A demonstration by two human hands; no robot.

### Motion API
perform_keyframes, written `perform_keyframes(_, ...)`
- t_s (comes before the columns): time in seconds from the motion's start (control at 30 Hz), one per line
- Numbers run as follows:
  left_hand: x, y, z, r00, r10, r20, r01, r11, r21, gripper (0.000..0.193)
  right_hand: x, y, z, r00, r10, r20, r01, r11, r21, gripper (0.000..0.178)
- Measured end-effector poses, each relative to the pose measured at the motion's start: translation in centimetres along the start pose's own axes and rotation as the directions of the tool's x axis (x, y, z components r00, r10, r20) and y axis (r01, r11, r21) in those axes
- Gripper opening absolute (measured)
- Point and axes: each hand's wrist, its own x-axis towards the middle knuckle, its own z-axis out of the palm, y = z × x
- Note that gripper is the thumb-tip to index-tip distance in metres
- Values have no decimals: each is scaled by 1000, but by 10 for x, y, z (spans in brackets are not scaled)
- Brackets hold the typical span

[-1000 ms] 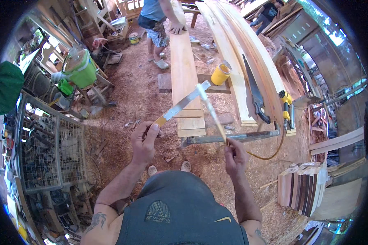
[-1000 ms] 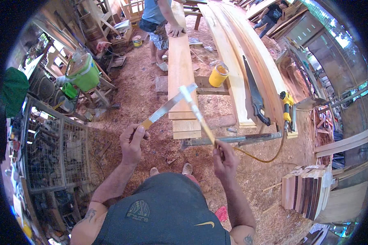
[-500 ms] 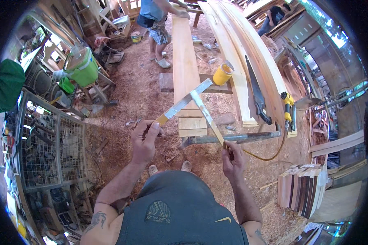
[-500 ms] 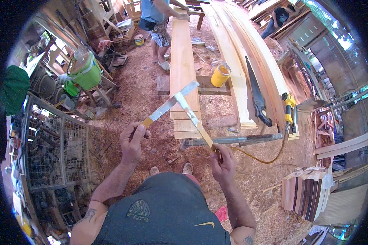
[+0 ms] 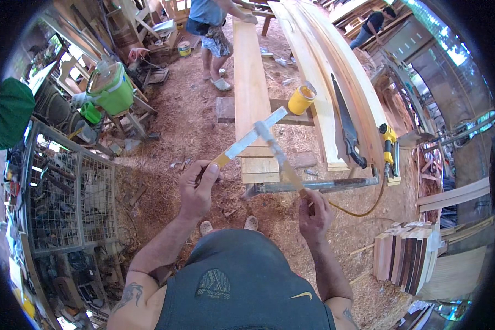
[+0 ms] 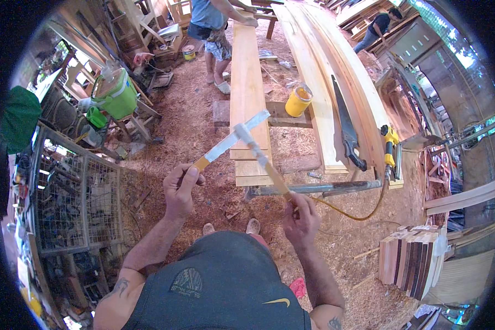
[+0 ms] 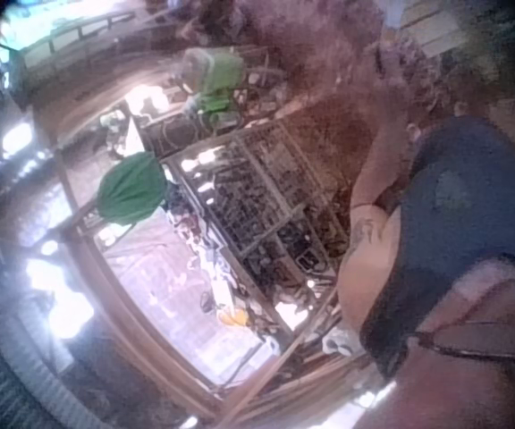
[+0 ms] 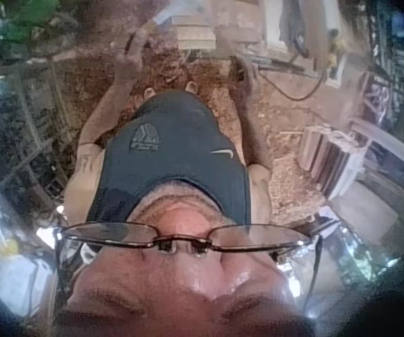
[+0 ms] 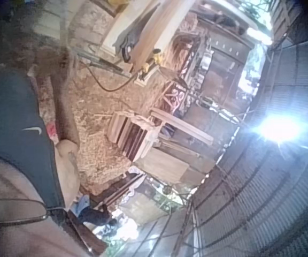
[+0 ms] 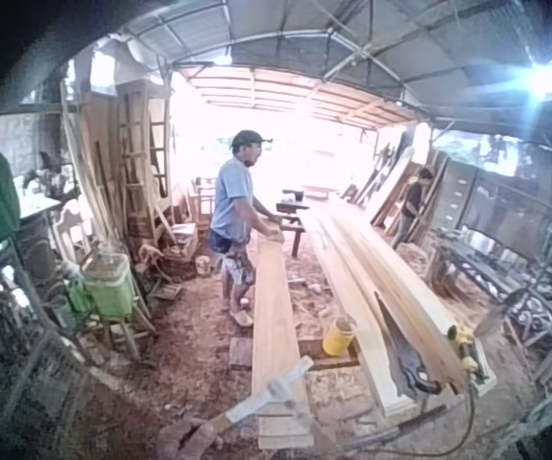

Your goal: The person measures wood planks with a combination square, marks them with a pencil, secures a small wooden block with a nail gun, and cuts a board with a hand saw.

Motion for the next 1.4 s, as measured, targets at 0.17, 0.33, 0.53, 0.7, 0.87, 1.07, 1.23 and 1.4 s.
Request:
perform_keyframes(0.17,0,0,1,1000,-2,-8,2,1000,9,20,3,-23,-8,998,-32,47,29,998,60,31)
perform_keyframes(0.33,0,0,-1,1000,8,14,-9,999,40,19,-7,-12,3,999,-33,19,31,997,76,31)
perform_keyframes(0.53,-2,4,-1,1000,7,24,-7,1000,0,19,2,6,-3,997,75,-20,-73,994,85,33)
perform_keyframes(0.7,-1,3,-5,997,44,57,-45,999,8,21,11,7,-8,994,86,-67,-81,995,65,33)
perform_keyframes(0.87,-2,-1,-10,997,56,59,-57,998,19,20,19,24,-13,985,77,-153,-82,996,-23,30)
perform_keyframes(1.07,-5,2,-7,999,47,22,-48,997,52,20,20,2,-22,988,93,-121,-88,995,44,29)
perform_keyframes(1.23,-7,3,-5,999,35,20,-36,999,5,16,13,4,-11,996,12,-88,-6,998,61,28)
perform_keyframes(1.4,-9,-4,-11,999,44,12,-45,998,35,17,17,0,-20,985,47,-164,-47,999,4,28)
